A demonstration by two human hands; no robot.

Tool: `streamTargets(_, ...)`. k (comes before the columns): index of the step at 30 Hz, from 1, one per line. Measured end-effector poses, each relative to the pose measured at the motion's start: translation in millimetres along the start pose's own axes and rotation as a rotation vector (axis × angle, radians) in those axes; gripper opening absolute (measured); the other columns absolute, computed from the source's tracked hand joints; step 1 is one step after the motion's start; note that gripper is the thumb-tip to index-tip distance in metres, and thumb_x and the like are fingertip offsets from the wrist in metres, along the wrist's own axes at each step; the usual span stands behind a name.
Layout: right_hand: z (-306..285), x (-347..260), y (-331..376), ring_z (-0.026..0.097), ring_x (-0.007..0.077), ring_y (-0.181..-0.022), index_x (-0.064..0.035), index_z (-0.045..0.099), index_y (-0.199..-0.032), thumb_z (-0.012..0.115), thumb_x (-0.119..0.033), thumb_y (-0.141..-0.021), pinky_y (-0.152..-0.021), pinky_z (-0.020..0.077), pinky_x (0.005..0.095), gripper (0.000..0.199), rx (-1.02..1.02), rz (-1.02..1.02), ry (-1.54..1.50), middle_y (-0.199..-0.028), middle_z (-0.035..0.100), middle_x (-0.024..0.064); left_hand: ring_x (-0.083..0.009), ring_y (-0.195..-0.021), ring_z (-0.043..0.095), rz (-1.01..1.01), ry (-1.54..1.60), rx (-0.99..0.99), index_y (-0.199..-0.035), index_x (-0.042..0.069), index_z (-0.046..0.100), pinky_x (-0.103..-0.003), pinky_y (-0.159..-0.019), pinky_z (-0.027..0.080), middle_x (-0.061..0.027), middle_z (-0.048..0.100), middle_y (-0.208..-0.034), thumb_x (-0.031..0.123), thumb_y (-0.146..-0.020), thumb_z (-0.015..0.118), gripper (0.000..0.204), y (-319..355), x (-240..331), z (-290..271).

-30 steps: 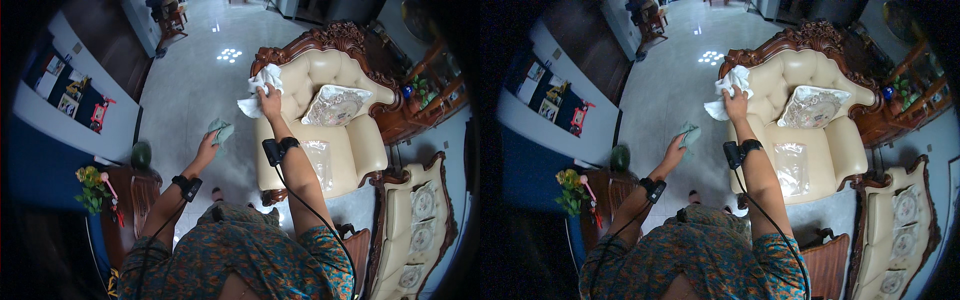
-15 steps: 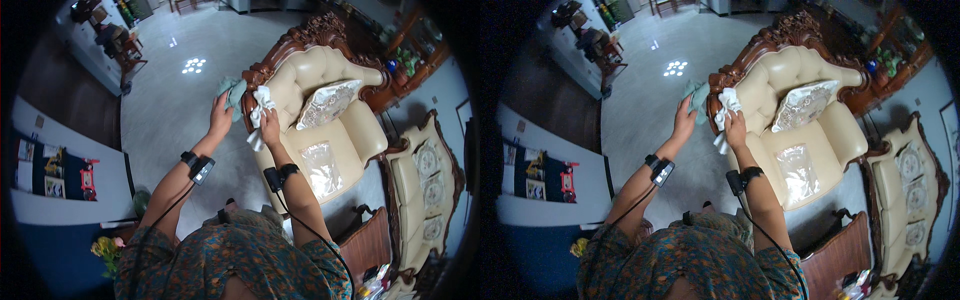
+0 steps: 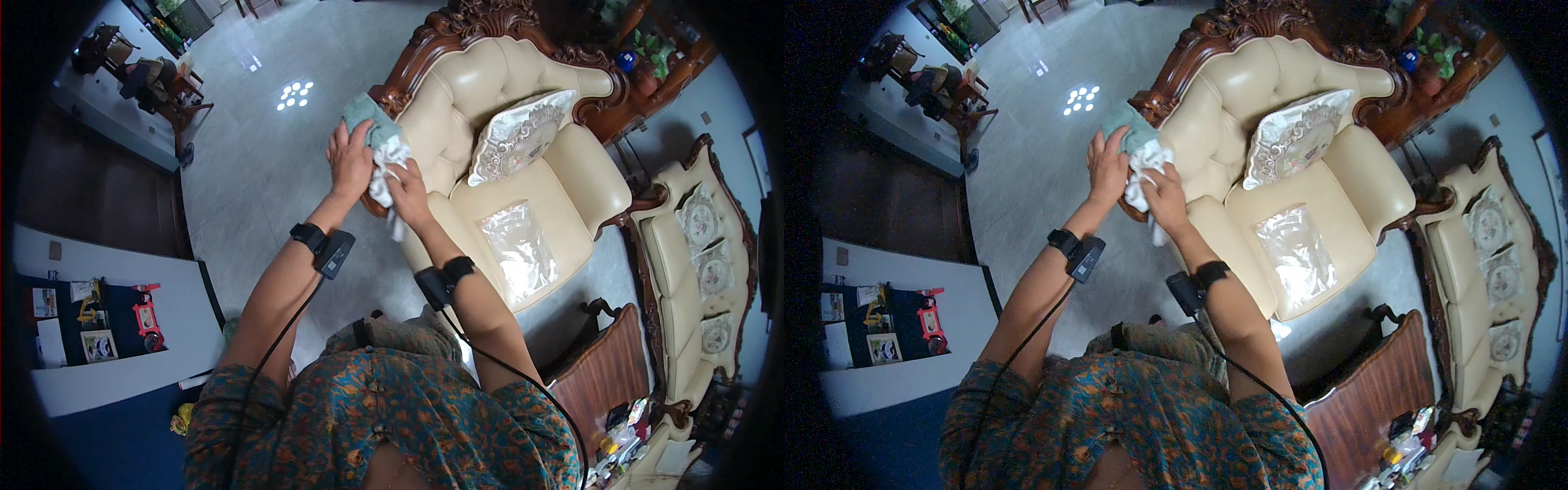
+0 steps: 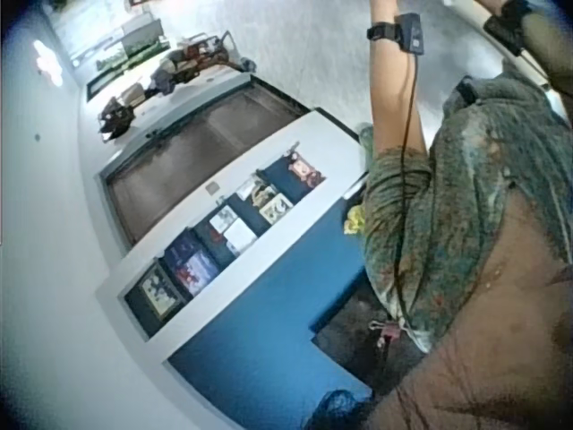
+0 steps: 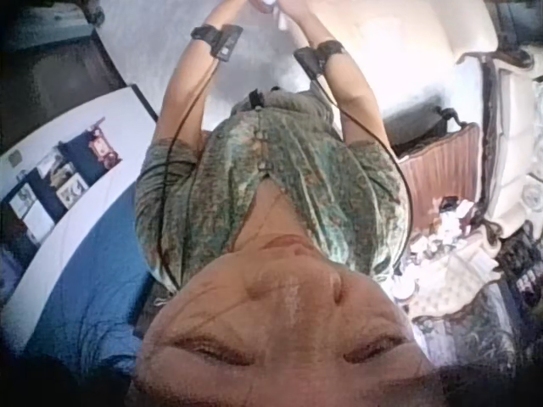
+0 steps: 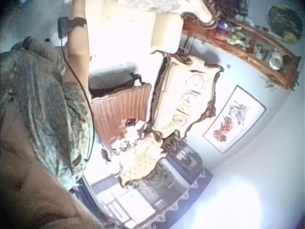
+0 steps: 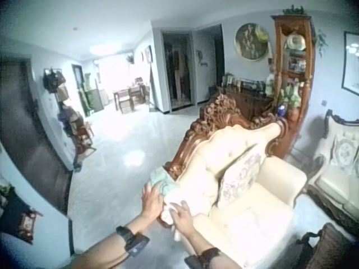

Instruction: Wiping surfaces of a vase, coffee table, and the wooden frames of armchairs with a cloth.

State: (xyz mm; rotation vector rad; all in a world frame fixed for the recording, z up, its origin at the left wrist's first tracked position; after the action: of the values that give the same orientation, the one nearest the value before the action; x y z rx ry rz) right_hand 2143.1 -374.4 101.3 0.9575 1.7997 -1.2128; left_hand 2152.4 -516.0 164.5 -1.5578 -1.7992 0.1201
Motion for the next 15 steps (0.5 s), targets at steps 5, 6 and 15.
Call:
streamTargets(5, 1, 7, 6, 0.054, 0.0371, -0.1, -0.0045, 0.068, -0.098, 0.059, -0.018, -0.083, -0.088, 0.0439, 0.041, 0.022, -0.089, -0.04, 0.041, -0.105, 0.055, 0.0194, -0.0406, -0.12, 0.04, 0.049, -0.113, 0.083, -0.126, 0.019, 0.053, -0.052, -0.1, 0.032, -0.0202, 0.042, -0.13, 0.01, -0.081, 0.053, 0.046, 0, 2, -6)
streamTargets(6, -1, 22, 14, 0.055, 0.0371, -0.099, -0.006, 0.068, -0.099, 0.059, -0.018, -0.083, -0.089, 0.0446, 0.0415, 0.022, -0.13, -0.069, 0.096, -0.106, 0.055, 0.0194, -0.0407, -0.121, 0.04, 0.065, -0.107, 0.088, -0.127, 0.02, 0.052, -0.052, -0.101, 0.032, -0.0208, 0.041, -0.131, 0.011, -0.081, 0.053, 0.047, -1, 4, -4)
streamTargets(15, -6, 128, 65, 0.057, 0.0342, -0.095, -0.0095, 0.065, -0.113, 0.055, -0.011, -0.087, -0.087, 0.0471, 0.0385, 0.027, -0.173, 0.202, -0.097, -0.103, 0.055, 0.0174, -0.0401, -0.12, 0.041, 0.062, -0.113, 0.062, -0.129, 0.019, 0.05, -0.052, -0.1, 0.032, -0.0205, 0.04, -0.132, 0.009, -0.082, 0.049, 0.049, 0, 4, 0)
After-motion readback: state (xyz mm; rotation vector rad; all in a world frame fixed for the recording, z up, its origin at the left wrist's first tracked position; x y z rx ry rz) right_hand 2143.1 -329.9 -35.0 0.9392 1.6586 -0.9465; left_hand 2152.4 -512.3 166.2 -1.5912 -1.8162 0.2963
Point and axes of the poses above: each hand's wrist, its own y-axis away from the middle knuckle, its own z-axis out of the palm, x = y × z, the point moved 8 cm from there along -y, towards the middle knuckle
